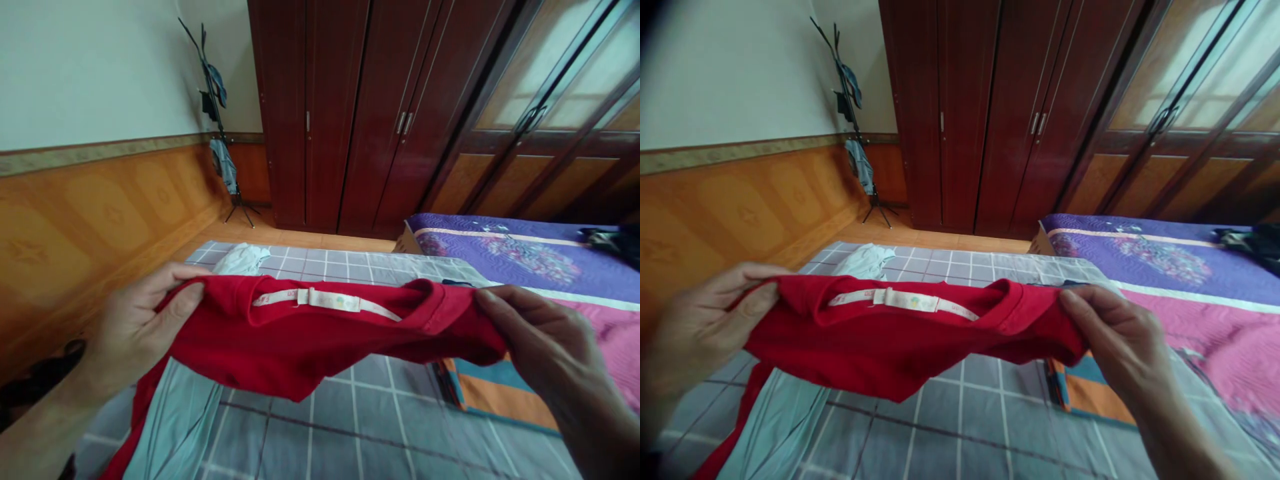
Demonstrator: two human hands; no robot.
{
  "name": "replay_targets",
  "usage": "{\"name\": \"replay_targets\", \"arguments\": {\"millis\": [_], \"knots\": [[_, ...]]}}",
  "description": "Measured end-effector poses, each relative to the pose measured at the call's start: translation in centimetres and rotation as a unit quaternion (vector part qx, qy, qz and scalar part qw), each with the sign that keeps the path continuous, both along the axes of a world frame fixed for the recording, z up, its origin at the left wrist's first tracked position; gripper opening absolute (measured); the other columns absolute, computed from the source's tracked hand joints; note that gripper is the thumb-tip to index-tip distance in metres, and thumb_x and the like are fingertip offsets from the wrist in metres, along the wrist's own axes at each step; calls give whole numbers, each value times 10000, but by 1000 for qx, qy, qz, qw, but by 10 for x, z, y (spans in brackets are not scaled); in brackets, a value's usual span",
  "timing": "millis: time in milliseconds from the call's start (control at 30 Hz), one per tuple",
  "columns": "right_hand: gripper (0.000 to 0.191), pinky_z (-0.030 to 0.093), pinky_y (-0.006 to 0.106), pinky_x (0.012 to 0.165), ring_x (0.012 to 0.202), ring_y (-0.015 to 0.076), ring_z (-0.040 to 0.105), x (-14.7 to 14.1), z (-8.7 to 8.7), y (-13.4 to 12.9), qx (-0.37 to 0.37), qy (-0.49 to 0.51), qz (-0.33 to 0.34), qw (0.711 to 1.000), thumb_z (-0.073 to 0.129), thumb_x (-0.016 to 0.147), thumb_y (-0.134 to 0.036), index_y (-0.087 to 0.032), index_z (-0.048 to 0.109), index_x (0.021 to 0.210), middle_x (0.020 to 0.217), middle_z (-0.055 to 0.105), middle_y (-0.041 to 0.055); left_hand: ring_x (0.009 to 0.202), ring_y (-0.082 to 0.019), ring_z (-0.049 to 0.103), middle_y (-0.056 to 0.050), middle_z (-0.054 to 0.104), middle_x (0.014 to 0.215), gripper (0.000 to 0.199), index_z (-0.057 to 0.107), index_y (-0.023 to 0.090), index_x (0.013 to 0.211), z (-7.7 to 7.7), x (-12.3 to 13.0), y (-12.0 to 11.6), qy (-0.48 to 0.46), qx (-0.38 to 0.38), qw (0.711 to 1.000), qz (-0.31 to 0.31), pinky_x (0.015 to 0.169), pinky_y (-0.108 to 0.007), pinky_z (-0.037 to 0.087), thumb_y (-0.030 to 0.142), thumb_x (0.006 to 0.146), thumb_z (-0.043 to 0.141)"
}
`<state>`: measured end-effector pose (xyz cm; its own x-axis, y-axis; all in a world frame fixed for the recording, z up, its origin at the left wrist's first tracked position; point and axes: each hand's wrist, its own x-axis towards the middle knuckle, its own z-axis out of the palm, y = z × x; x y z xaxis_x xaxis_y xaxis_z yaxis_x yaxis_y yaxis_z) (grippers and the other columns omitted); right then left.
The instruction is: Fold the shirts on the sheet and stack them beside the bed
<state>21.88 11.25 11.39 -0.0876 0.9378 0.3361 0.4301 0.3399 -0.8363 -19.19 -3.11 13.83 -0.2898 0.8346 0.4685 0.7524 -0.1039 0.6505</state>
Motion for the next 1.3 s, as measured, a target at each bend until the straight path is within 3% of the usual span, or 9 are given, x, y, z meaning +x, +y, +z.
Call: {"name": "replay_targets", "arguments": {"millis": [200, 433, 533, 667, 800, 933, 1067, 1167, 1300], "knots": [[545, 475, 297, 504, 613, 204, 616, 3, -15, -13, 78, -211, 83, 971, 627, 696, -650, -202, 651, 1006, 780, 672, 79, 731, -159, 601, 45, 670, 797, 313, 644, 241, 852, 25, 10, 24, 161, -5, 987, -1, 696, -224, 453, 538, 791, 569], [344, 488, 324, 687, 847, 224, 621, -19, -109, -11, 97, -413, 138, 895, 490, 860, -332, -176, 575, 1155, 1011, 636, 92, 689, -152, 576, 15, 635, 714, 337, 604, 187, 761, -11, 11, 53, 121, -104, 986, -54, 663, -219, 412, 472, 870, 460], [445, 489, 344, 780, 971, 247, 583, -31, -134, -16, 153, -435, 152, 874, 473, 829, -203, -132, 516, 1266, 1126, 608, 129, 675, -149, 566, 21, 625, 693, 332, 599, 186, 746, -23, 9, 54, 102, -142, 982, -77, 663, -213, 411, 474, 860, 479], [448, 456, 388, 889, 1079, 277, 525, -49, -143, -17, 209, -434, 172, 859, 483, 815, -175, -131, 535, 1258, 1252, 550, 158, 652, -141, 557, 26, 622, 680, 324, 604, 186, 734, -25, 6, 51, 82, -157, 981, -81, 648, -207, 416, 468, 851, 494], [285, 465, 324, 768, 864, 217, 585, -61, -137, 2, 139, -416, 166, 883, 407, 831, -136, -160, 642, 990, 954, 649, 101, 643, -154, 568, 18, 628, 684, 298, 606, 192, 775, -25, -2, 46, 75, -185, 977, -76, 588, -207, 416, 482, 816, 547], [275, 449, 276, 625, 685, 178, 592, -50, -112, 32, 9, -220, 88, 971, 374, 867, -271, -183, 617, 773, 718, 640, 38, 756, -188, 619, -2, 678, 820, 208, 634, 210, 878, -32, -18, 39, 128, -206, 965, -100, 657, -224, 447, 381, 763, 604], [307, 408, 246, 466, 538, 154, 552, -25, -49, 43, -48, -30, 32, 998, 455, 840, -418, -171, 636, 821, 614, 621, 15, 828, -172, 632, 11, 687, 897, 249, 648, 199, 964, -25, -26, 38, 168, -187, 962, -107, 728, -213, 455, 206, 785, 475], [299, 384, 226, 472, 552, 136, 558, -13, 28, 42, 96, -84, -70, 989, 520, 811, -382, -143, 683, 886, 614, 633, 22, 830, -139, 629, 16, 688, 899, 325, 642, 130, 1024, 14, -22, 55, 191, -113, 974, -47, 766, -206, 447, 200, 814, 403], [510, 287, 250, 498, 793, 177, 616, -12, 136, 49, 299, -156, -175, 925, 425, 866, -436, -18, 671, 1022, 903, 684, 150, 964, -143, 592, 5, 654, 1007, 524, 566, -42, 1113, 105, -19, 93, 190, 72, 979, 31, 801, -219, 410, 322, 833, 313]]}}
